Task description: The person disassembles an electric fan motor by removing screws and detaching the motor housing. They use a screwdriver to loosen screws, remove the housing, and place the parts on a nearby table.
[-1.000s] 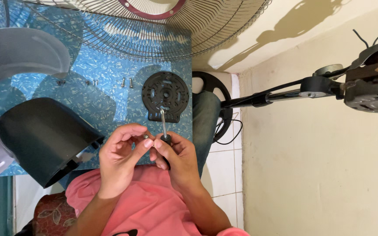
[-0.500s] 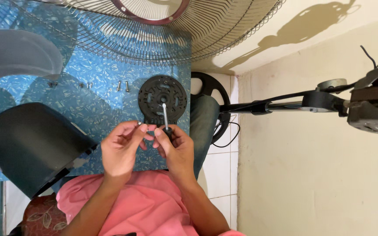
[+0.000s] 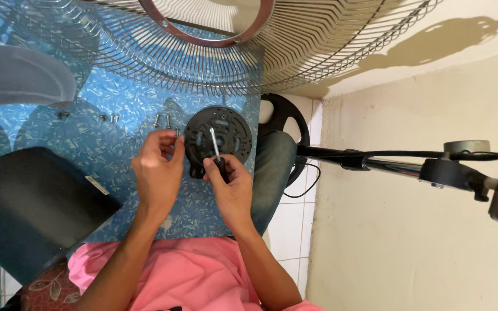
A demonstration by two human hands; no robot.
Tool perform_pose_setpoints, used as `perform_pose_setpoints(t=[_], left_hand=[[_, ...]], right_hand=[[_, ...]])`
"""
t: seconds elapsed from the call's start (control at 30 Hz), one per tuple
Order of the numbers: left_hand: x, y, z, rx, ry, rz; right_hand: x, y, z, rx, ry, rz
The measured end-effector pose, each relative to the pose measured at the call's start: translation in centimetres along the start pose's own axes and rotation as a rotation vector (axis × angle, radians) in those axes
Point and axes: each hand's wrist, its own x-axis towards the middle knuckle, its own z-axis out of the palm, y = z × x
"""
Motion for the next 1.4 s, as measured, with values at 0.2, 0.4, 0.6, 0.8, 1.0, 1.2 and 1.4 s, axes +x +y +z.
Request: perform_pose_setpoints(t=[0.2, 0.4, 0.6, 0.8, 1.0, 1.2, 1.4], left_hand=[[0.7, -1.4, 0.7, 0.158, -0.018, 0.165], [0.8, -1.6, 1.1, 0.209, -0.029, 0.250], [1.3, -1.2, 1.1, 0.317, -0.014, 0.327], [1.5, -1.1, 0.9, 0.438, 0.039, 0.395], [1.5, -1.6, 1.0, 0.451, 0.020, 0.405], [1.4, -1.6, 0.6, 0.437, 0.004, 0.397], [0.8, -0.3, 0.0, 0.372, 0.026, 0.376]], right_hand=[[1.5, 0.7, 0.7, -0.087, 0.013, -0.022], [2.4, -0.2, 1.1, -0.432, 0.089, -0.130], [3.4, -1.4, 1.5, -0.573, 0.079, -0.215], [3.7, -1.8, 1.6, -0.571, 0.056, -0.210], [3.8, -1.9, 1.5, -0.568, 0.037, -0.132], [3.6, -1.9, 1.2, -0.545, 0.032, -0.172], [2.4, -2.2, 0.0, -0.528, 0.078, -0.213]])
